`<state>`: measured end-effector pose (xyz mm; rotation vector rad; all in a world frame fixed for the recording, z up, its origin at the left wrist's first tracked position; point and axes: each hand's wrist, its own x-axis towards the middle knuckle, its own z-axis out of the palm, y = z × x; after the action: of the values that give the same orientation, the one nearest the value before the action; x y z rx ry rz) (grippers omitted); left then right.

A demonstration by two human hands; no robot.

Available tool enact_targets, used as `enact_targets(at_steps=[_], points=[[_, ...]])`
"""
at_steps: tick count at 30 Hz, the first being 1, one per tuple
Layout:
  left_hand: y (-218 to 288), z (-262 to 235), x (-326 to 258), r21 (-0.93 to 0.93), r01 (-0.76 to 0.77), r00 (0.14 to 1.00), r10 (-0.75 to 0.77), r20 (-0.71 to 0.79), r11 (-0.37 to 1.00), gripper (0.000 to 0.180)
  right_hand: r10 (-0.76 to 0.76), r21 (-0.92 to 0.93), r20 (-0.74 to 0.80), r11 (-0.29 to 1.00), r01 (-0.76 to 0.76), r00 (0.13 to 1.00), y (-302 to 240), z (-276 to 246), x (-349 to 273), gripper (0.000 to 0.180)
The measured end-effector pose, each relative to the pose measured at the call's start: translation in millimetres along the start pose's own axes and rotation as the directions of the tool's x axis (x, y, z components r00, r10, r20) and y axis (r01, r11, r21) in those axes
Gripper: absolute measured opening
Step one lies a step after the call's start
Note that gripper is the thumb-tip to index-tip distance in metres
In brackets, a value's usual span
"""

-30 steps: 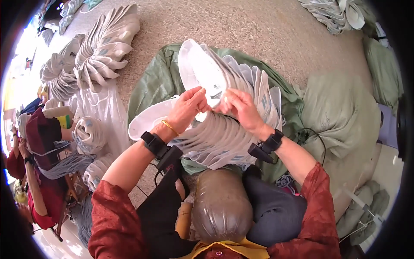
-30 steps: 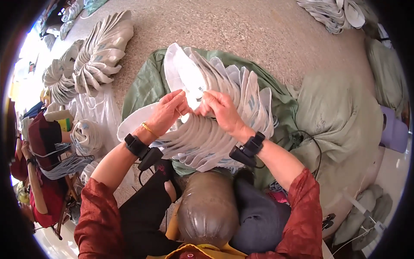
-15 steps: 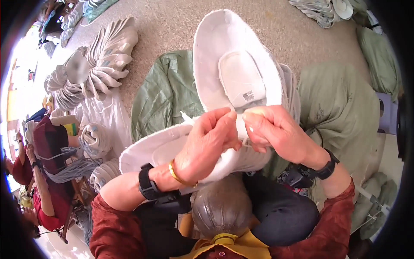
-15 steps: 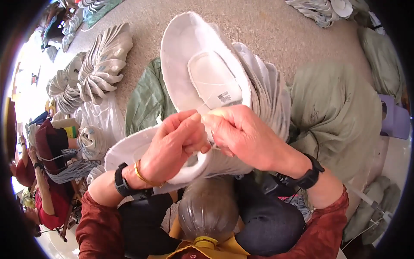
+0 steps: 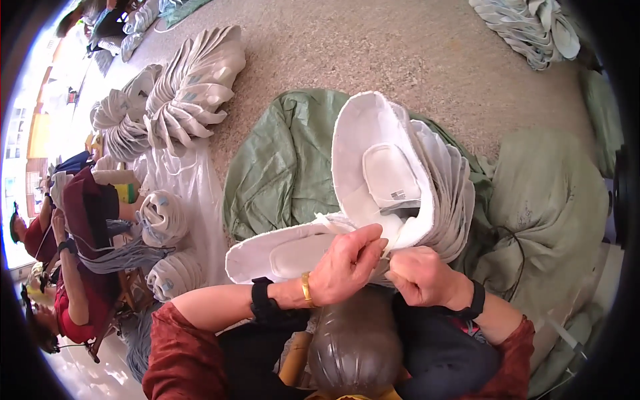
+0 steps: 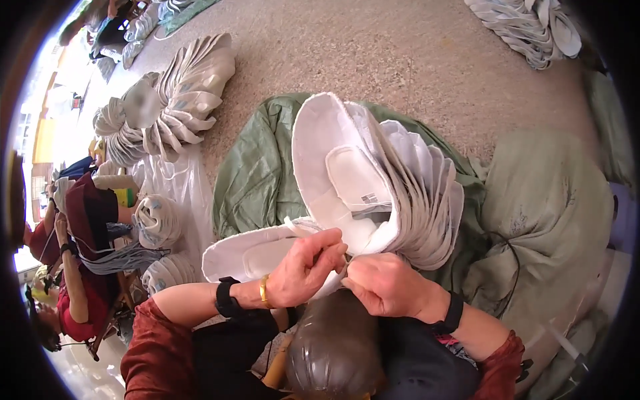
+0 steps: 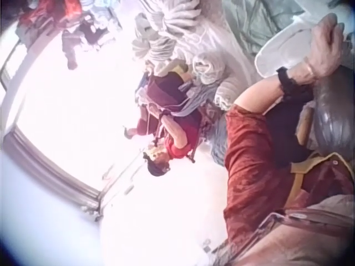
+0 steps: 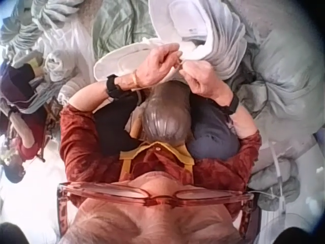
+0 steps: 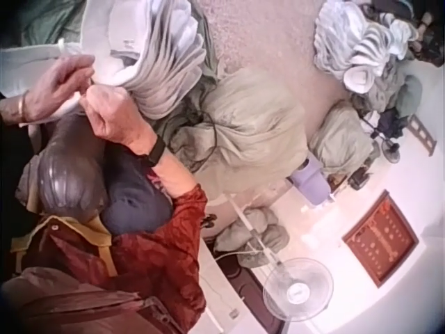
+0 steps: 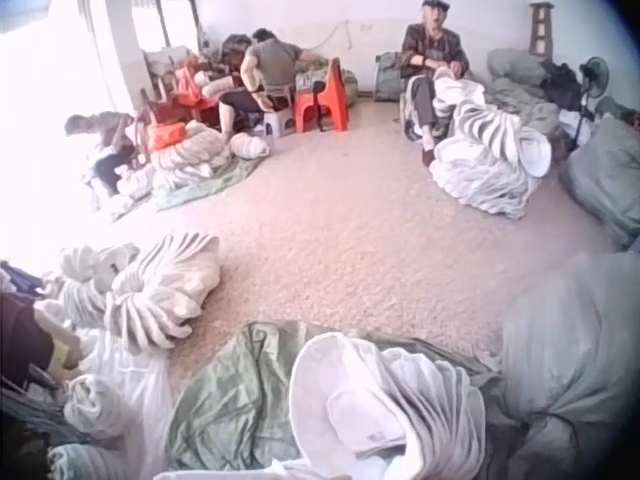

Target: Gather, stack, and tie bunches of white shoe components in a manufacturing setting.

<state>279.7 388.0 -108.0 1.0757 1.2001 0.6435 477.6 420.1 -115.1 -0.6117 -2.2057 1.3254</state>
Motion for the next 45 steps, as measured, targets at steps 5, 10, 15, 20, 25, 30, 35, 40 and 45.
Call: enact_targets(at_steps=[5, 10, 15, 20, 25, 30, 35, 40, 45], points=[[-10.8, -13.1, 15.5, 0.082, -0.052, 0.999, 0.052, 0.005, 0.995, 0.023, -0.076, -0.029, 0.029, 0.997, 0.077, 0.997, 18.4, -2.9, -3.9, 0.024], [-12.5, -23.9, 31.9, 0.028, -0.007, 1.0, 0.007, -0.006, 1.0, 0.021, -0.066, -0.067, -0.067, 0.996, 0.062, 0.996, 28.1, -14.4, -29.6, 0.023], [-19.6, -27.5, 48.1, -0.081, 0.114, 0.993, -0.114, 0.01, 0.99, 0.022, -0.003, -0.103, -0.228, 0.994, -0.021, 0.974, 48.7, -5.5, -41.6, 0.015], [-47.6, -28.0, 54.6, 0.034, 0.016, 0.985, -0.01, -0.172, 0.999, 0.024, 0.011, -0.116, -0.317, 0.992, -0.05, 0.948, 59.2, 3.9, -30.3, 0.013], [-25.7, -39.7, 62.0, 0.509, -0.279, 0.951, 0.309, 0.027, 0.814, 0.022, 0.429, 0.363, -0.262, 0.874, -0.323, 0.865, 54.1, -7.5, 19.2, 0.027], [-38.1, -54.2, 69.0, 0.507, -0.421, 0.897, 0.427, 0.112, 0.752, 0.02, 0.457, 0.476, -0.241, 0.825, -0.306, 0.856, 44.9, 3.4, 65.6, 0.033], [-47.1, -67.1, 72.2, 0.458, -0.497, 0.848, 0.524, 0.077, 0.737, 0.015, 0.399, 0.378, -0.235, 0.878, -0.295, 0.886, 32.7, 13.0, 92.3, 0.029], [-62.7, -73.2, 76.4, 0.454, -0.338, 0.907, 0.414, -0.078, 0.825, 0.023, 0.334, 0.27, -0.218, 0.924, -0.272, 0.917, 34.2, 15.7, 115.4, 0.023], [-69.8, -86.0, 83.2, -0.11, 0.081, 0.972, -0.103, -0.209, 0.991, 0.035, 0.262, 0.346, -0.366, 0.929, -0.131, 0.893, 48.7, 16.7, 143.9, 0.029]])
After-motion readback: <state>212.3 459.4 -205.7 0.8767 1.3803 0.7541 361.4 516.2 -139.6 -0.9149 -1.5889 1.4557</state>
